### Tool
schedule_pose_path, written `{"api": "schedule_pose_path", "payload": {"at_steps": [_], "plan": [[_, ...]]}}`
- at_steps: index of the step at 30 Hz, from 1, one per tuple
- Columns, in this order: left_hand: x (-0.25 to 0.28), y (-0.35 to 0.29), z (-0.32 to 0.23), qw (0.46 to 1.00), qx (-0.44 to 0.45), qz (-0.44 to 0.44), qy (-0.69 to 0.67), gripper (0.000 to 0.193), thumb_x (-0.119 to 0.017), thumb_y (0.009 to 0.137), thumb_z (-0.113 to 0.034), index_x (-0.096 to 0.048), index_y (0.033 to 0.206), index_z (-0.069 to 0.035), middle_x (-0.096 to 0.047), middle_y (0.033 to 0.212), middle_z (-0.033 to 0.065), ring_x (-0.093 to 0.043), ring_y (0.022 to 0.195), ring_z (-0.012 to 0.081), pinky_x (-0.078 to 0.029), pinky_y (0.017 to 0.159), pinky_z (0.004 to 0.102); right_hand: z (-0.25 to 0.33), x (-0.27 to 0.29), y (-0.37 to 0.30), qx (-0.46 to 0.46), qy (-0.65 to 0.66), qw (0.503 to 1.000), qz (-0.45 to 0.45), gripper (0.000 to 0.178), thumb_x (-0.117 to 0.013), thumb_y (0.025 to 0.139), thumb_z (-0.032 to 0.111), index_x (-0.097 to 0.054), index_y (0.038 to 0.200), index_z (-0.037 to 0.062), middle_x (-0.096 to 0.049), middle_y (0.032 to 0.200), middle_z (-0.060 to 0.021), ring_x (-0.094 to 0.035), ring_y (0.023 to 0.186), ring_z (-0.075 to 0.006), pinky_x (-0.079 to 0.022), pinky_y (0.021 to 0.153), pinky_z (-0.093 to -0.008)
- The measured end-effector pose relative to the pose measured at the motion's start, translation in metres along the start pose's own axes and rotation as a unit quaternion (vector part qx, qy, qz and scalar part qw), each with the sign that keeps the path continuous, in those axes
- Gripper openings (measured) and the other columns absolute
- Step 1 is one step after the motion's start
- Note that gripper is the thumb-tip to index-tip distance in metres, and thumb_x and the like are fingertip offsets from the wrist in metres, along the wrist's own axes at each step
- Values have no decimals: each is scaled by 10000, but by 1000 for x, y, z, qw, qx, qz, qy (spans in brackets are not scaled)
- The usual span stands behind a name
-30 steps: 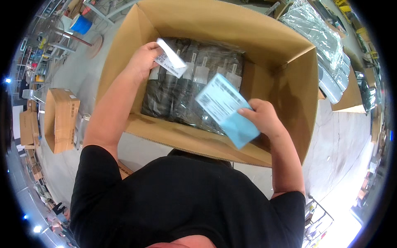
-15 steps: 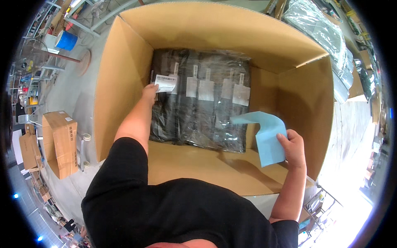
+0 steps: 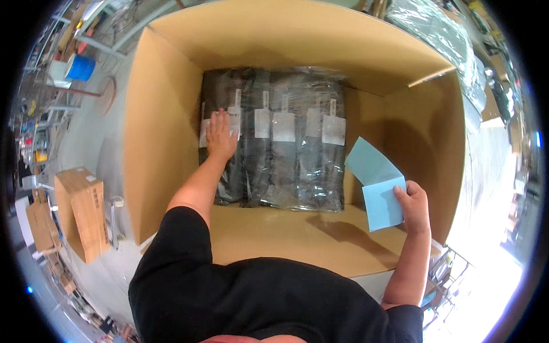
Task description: The person wraps several items in plastic, places them into a large cardboard box, and luego reviews and organizes paper documents on a work table alongside another worker.
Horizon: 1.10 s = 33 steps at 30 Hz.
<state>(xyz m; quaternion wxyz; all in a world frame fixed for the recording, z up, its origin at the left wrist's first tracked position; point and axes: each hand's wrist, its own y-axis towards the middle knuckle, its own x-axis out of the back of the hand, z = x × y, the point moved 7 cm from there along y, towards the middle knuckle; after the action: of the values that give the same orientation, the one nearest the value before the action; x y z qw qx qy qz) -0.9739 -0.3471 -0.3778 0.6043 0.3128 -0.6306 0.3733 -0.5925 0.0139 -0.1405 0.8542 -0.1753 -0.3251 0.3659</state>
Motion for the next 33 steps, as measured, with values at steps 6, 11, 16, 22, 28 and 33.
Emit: {"api": "schedule_pose_path", "payload": {"at_steps": [6, 11, 16, 22, 28, 33], "plan": [[-55, 21, -26, 987, -43, 151, -27, 733, -471, 963, -495, -273, 1534, -81, -157, 1637, 85, -106, 1509, 307, -124, 1207, 479, -2, 14, -8, -9, -5, 1000, -16, 221, -685, 888, 185, -642, 926, -28, -629, 809, -30, -562, 719, -107, -478, 658, -283], [-66, 29, -8, 988, -67, 125, -55, 722, -470, 960, -498, -299, 1520, -76, -190, 1623, 116, -139, 1497, 333, -151, 1192, 506, 22, 15, -12, -12, -26, 1000, 5, 297, -729, 853, 211, -668, 1008, -36, -672, 879, -68, -613, 793, -139, -509, 721, -312], [30, 33, -28, 989, -117, 86, 7, 629, -552, 943, -431, -408, 1446, -81, -277, 1587, 138, -244, 1451, 379, -252, 1147, 542, 22, 14, -27, 69, 2, 996, 63, 363, -741, 841, 246, -639, 1034, -44, -664, 924, -93, -601, 861, -148, -498, 779, -328], [135, 13, -92, 967, -208, 129, -71, 556, -581, 935, -356, -535, 1308, 53, -481, 1417, 260, -416, 1337, 411, -341, 1124, 449, 46, 56, -78, 204, 95, 973, 51, 353, -729, 860, 135, -584, 1147, -13, -637, 990, -33, -589, 915, -108, -505, 806, -304], [266, -58, -268, 884, -276, 208, -315, 472, -567, 942, -120, -487, 1374, 53, -531, 1394, 190, -512, 1280, 300, -400, 1077, 381, 22, 182, -202, 382, 268, 881, 82, 757, -766, 809, 127, -374, 1446, 14, -589, 1185, -112, -567, 1078, -161, -507, 918, -343], [402, -249, -488, 844, -463, 112, -246, 463, -526, 1017, -246, -467, 1407, -3, -538, 1363, 192, -518, 1256, 284, -388, 1063, 364, -144, 318, -286, 326, 256, 906, -82, 742, -682, 831, 52, -389, 1509, 124, -577, 1329, -90, -553, 1170, -165, -463, 1003, -337]]}}
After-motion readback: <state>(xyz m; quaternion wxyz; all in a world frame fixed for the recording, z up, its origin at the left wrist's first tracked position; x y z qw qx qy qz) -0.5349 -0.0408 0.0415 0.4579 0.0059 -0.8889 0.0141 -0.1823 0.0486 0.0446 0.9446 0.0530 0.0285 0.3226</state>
